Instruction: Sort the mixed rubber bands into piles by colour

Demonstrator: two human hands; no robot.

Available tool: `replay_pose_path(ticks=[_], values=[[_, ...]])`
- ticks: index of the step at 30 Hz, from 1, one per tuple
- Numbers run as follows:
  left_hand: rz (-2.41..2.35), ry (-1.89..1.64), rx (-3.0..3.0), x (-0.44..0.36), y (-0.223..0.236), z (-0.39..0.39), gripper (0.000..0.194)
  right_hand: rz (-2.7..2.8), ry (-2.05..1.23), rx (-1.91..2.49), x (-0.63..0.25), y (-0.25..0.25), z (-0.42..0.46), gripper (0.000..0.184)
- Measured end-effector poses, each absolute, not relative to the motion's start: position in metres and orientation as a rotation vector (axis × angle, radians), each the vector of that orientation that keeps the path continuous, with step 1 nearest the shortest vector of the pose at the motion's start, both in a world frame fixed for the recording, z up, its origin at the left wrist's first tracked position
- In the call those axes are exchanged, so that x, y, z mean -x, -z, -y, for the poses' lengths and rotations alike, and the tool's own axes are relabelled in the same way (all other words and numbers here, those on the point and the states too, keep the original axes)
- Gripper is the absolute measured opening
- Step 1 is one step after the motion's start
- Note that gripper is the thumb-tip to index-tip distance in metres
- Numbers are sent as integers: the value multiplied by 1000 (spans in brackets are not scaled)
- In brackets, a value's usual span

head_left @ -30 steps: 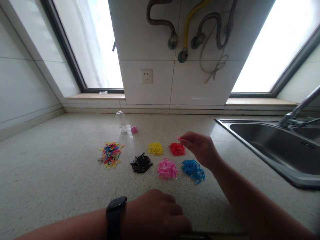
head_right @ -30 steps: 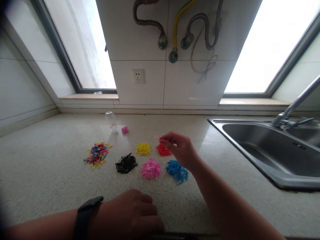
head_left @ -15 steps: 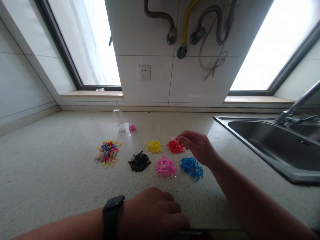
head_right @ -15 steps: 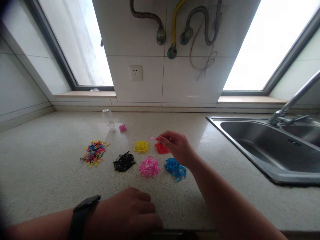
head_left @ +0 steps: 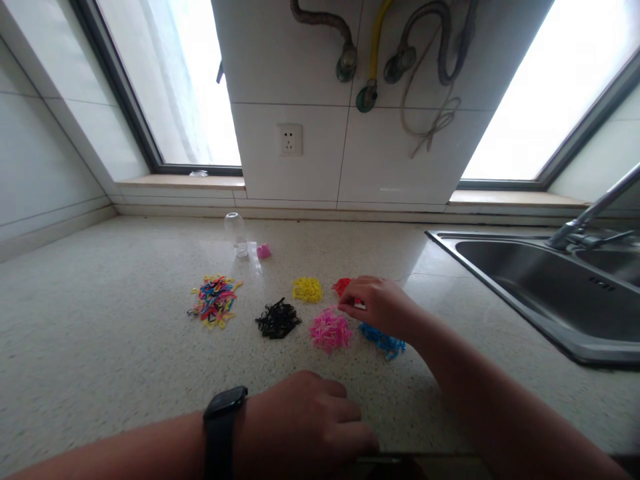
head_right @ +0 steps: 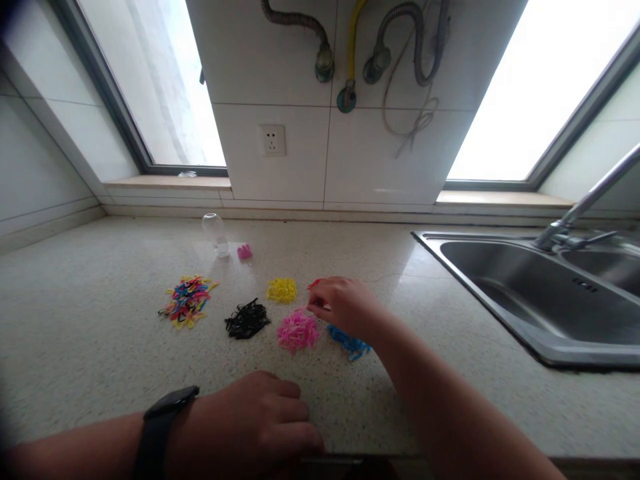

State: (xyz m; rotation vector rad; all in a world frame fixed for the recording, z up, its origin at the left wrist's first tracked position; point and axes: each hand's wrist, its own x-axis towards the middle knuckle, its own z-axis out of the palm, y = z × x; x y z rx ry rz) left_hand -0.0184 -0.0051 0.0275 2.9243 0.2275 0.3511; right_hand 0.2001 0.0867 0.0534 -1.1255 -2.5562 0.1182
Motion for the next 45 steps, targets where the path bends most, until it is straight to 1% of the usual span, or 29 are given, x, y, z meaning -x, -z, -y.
replay_pose_path(ticks=[8, 14, 28, 37, 45], values=[[-218, -416, -2934, 18, -24, 5, 15, 2638, -157, 1089, -201, -51, -88, 15], [-221, -396, -2926, 19, -27, 5, 14, 2661, -188, 1069, -202, -53, -86, 14], [-213, -372, -2912, 19, -25, 5, 15, 2736, -208, 1028, -201, -57, -83, 33], [-206, -382, -2907, 20, -24, 4, 17, 2709, -226, 1036, -201, -55, -85, 34], [-210, -364, -2909, 19, -27, 4, 16, 2780, -237, 1050, -198, -55, -82, 38]])
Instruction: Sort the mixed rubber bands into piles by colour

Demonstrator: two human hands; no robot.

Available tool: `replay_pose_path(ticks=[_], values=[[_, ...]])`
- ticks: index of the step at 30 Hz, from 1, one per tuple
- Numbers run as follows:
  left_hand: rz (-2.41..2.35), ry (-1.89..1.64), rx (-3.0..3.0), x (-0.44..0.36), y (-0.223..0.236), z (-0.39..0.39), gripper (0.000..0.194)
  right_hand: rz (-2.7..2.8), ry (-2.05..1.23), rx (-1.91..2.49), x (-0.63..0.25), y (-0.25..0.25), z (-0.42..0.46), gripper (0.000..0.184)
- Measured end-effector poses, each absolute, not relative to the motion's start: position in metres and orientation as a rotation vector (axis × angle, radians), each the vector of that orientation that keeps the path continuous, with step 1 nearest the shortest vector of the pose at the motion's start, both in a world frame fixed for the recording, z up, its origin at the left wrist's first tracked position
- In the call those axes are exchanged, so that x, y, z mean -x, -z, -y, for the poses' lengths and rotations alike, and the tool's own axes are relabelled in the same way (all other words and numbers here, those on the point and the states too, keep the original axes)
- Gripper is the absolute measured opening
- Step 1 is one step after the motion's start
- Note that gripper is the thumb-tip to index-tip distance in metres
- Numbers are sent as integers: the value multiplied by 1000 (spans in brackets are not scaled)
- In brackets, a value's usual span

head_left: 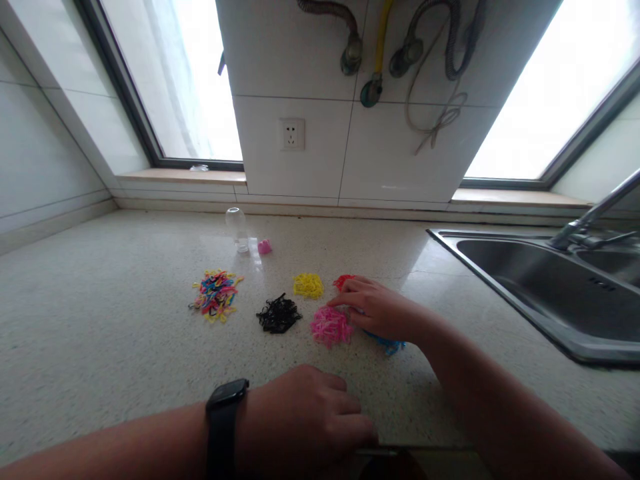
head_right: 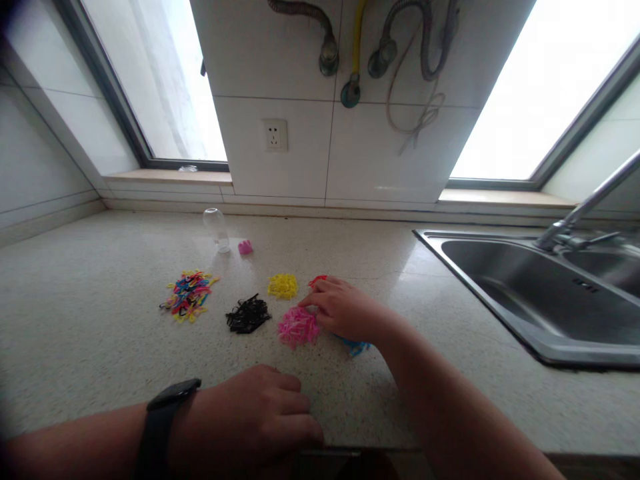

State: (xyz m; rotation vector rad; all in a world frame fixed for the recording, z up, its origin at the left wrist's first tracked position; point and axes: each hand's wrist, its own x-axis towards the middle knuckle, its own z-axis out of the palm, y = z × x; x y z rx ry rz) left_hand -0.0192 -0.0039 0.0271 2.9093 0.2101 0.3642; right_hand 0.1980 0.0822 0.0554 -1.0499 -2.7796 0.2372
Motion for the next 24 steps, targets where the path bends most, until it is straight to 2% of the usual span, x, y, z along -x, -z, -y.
replay_pose_path(ticks=[6, 17, 24], values=[[-215, -377, -2901, 19, -25, 4, 17, 2693, -260, 1061, -201, -61, -83, 42], [-236, -357, -2897, 19, -27, 6, 20, 2269, -219, 1117, -229, -50, -115, 27], [-216, -369, -2905, 19, -27, 5, 19, 2470, -302, 1031, -219, -49, -106, 27]])
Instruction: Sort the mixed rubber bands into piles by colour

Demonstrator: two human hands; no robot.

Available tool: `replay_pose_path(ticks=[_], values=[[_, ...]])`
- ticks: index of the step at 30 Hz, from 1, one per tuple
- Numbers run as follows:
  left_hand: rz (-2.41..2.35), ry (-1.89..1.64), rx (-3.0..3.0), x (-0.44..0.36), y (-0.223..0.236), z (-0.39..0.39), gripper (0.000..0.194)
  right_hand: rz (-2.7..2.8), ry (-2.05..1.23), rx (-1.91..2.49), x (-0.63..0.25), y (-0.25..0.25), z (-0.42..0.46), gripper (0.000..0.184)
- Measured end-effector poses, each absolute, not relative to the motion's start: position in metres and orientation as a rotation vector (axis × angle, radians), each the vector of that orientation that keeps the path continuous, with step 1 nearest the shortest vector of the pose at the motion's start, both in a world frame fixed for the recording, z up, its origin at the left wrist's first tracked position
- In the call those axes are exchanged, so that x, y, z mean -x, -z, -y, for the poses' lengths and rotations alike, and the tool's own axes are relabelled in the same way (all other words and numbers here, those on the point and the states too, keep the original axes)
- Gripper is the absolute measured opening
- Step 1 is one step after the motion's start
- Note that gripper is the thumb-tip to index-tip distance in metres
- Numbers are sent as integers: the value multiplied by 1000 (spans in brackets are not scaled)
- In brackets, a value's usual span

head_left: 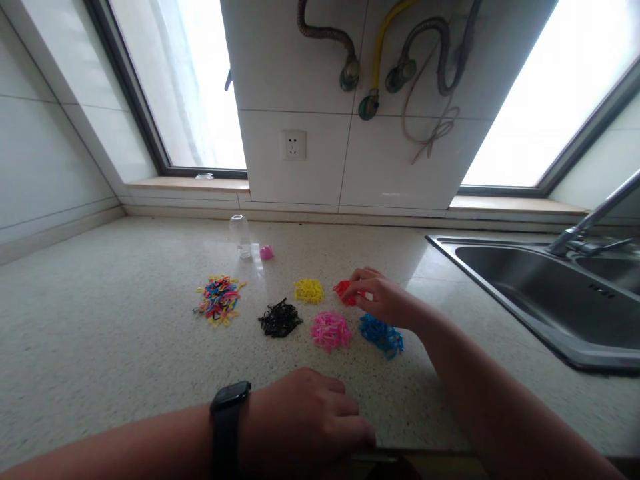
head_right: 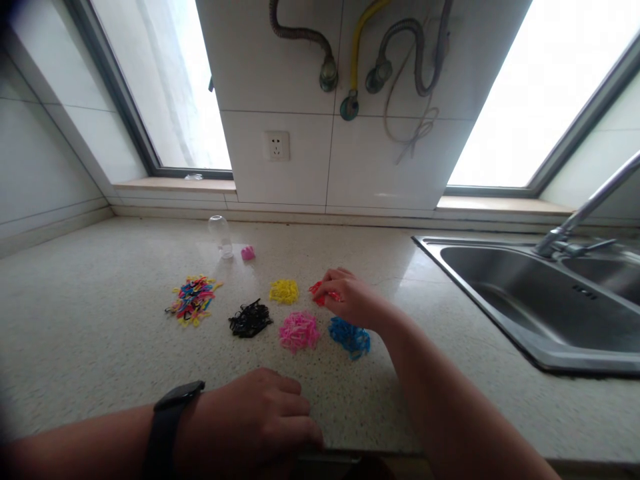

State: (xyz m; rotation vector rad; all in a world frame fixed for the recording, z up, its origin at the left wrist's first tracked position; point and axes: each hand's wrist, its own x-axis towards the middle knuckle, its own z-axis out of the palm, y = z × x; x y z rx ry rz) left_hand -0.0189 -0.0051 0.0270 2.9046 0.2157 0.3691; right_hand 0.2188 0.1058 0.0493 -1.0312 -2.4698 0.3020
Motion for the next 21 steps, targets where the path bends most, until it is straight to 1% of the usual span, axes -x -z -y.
replay_pose_path(ticks=[7, 14, 21], values=[[-228, -358, -2906, 19, -28, 5, 17, 2641, -320, 1028, -206, -50, -95, 26], [-227, -387, -2920, 19, -27, 4, 17, 2618, -414, 992, -208, -46, -100, 31], [-217, -401, -2908, 19, -24, 4, 16, 2637, -394, 1033, -206, -49, -98, 32]])
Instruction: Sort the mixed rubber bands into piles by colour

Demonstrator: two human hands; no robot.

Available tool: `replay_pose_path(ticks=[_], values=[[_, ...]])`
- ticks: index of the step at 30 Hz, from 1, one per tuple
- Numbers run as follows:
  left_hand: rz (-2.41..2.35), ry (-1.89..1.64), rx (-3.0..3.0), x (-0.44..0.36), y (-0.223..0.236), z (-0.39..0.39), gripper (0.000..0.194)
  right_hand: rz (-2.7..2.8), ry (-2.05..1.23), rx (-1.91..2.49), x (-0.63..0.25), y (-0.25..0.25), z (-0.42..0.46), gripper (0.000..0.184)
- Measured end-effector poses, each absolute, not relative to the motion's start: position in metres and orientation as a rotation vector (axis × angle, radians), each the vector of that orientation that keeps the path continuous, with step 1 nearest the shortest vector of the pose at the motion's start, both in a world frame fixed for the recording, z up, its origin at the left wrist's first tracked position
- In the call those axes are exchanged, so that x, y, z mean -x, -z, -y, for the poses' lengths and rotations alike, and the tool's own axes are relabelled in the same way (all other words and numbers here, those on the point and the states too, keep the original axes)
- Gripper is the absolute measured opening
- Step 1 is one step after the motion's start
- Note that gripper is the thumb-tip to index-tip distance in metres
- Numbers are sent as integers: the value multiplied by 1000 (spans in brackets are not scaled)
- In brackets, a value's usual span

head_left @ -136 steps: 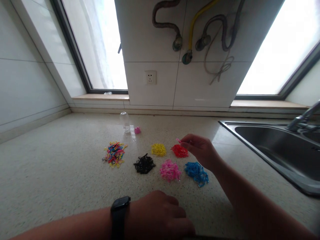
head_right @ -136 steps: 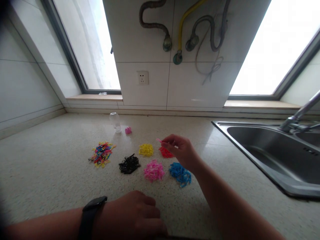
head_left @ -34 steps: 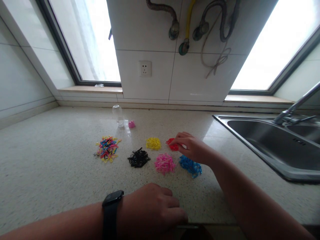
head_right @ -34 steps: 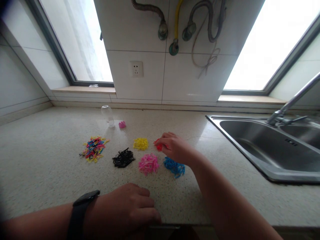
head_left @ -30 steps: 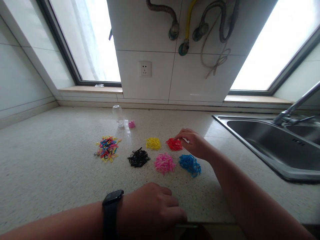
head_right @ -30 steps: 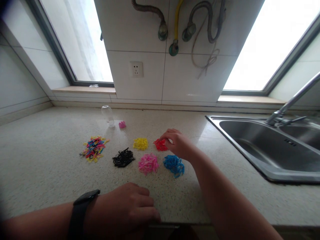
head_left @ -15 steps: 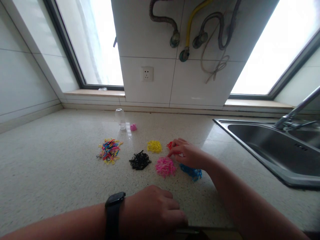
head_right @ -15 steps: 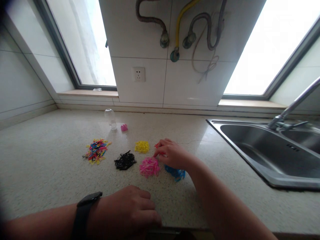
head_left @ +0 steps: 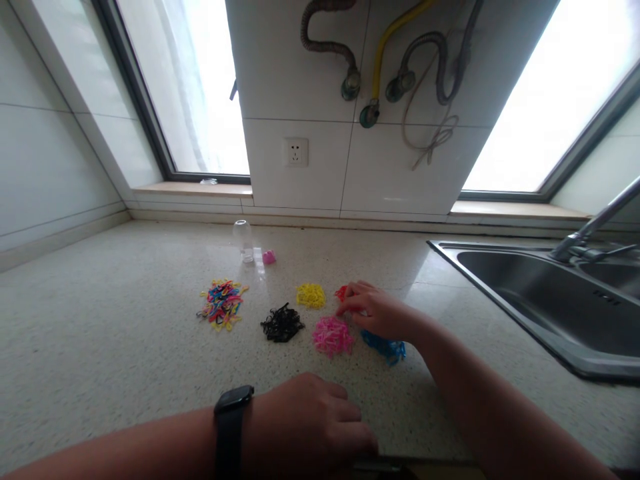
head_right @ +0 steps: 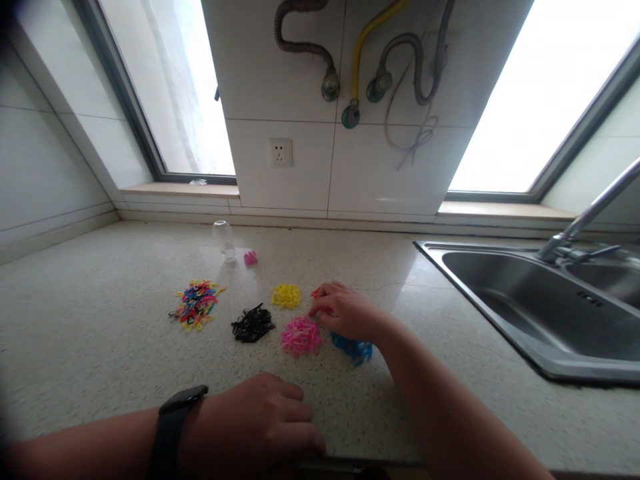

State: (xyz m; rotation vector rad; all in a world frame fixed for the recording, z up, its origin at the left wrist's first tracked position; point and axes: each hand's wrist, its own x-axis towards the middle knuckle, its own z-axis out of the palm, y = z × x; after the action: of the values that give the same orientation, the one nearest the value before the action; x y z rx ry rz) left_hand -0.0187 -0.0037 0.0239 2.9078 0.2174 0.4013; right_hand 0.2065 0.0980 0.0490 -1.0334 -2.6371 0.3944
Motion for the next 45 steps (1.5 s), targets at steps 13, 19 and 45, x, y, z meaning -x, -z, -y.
replay_pose_path(ticks=[13, 19, 45], values=[[-225, -422, -2922, 18, -18, 3, 14, 2396, -271, 1046, -219, -50, -109, 25], [-209, -435, -2915, 19, -16, 2, 16, 2010, -209, 1224, -246, -29, -144, 27], [-1418, -396, -2297, 248, -35, -175, 33, 1890, -528, 1443, -280, 3, -188, 33]])
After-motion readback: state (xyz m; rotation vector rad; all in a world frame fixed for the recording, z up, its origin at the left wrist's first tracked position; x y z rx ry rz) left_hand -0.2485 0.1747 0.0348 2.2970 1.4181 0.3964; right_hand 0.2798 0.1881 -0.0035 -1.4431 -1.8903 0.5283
